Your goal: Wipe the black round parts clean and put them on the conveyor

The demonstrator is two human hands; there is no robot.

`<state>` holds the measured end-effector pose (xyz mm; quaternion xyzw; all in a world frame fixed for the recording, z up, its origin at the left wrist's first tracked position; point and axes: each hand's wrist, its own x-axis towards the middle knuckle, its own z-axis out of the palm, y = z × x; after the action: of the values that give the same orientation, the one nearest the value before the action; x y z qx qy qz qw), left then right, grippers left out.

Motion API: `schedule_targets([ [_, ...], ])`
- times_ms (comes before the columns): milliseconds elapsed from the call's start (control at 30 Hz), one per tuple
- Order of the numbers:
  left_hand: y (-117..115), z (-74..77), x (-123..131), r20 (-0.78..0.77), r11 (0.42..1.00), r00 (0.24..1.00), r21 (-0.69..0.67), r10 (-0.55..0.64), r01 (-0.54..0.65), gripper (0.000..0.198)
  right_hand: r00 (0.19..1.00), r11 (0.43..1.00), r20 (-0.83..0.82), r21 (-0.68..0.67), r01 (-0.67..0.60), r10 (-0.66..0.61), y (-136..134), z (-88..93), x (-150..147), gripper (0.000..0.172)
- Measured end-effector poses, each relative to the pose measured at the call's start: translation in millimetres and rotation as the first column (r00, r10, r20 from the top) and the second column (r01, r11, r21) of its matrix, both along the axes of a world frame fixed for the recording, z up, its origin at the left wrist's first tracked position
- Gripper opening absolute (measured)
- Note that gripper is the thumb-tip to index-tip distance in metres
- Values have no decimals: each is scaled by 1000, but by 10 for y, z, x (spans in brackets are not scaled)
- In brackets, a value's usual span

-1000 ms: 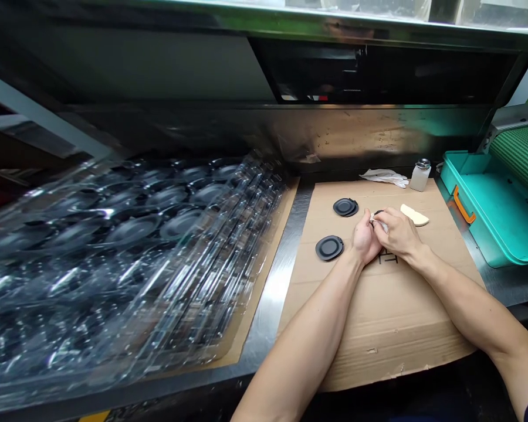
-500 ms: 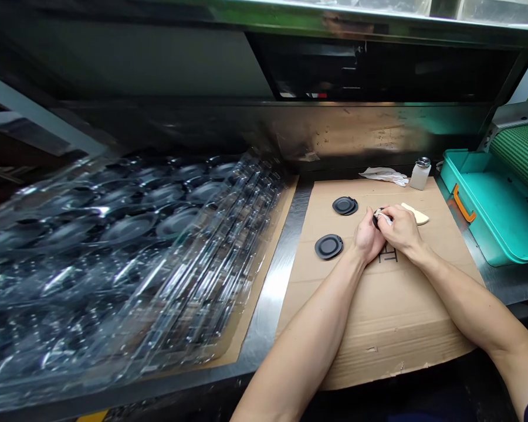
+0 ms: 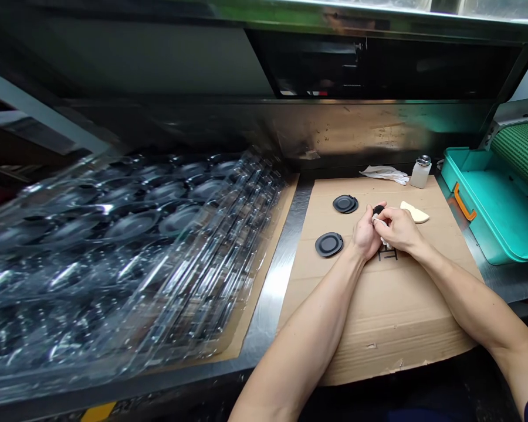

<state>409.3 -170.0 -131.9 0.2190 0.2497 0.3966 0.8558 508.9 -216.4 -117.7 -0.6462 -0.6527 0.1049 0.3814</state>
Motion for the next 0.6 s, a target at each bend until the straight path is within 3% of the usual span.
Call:
schedule_targets([
  [133,35,-38,-24,-10,1000,1000,-2,19,-19,41,970,994,236,-101,-44,67,-56,23,73,14],
  [300,80,-71,-49,19,1000,1000,-10,17,-17,43,907,980,421,-186,77,9,-96,52,153,16],
  [467,61,-90,-35,30,999,999,-32,-21,22,45,901,987,422,-73,142,-98,-53,26,196,22],
  [600,1,-107,9,18,996,996,10,-84,84,37,918,997,388,16,80,-80,-14,27,207,24],
])
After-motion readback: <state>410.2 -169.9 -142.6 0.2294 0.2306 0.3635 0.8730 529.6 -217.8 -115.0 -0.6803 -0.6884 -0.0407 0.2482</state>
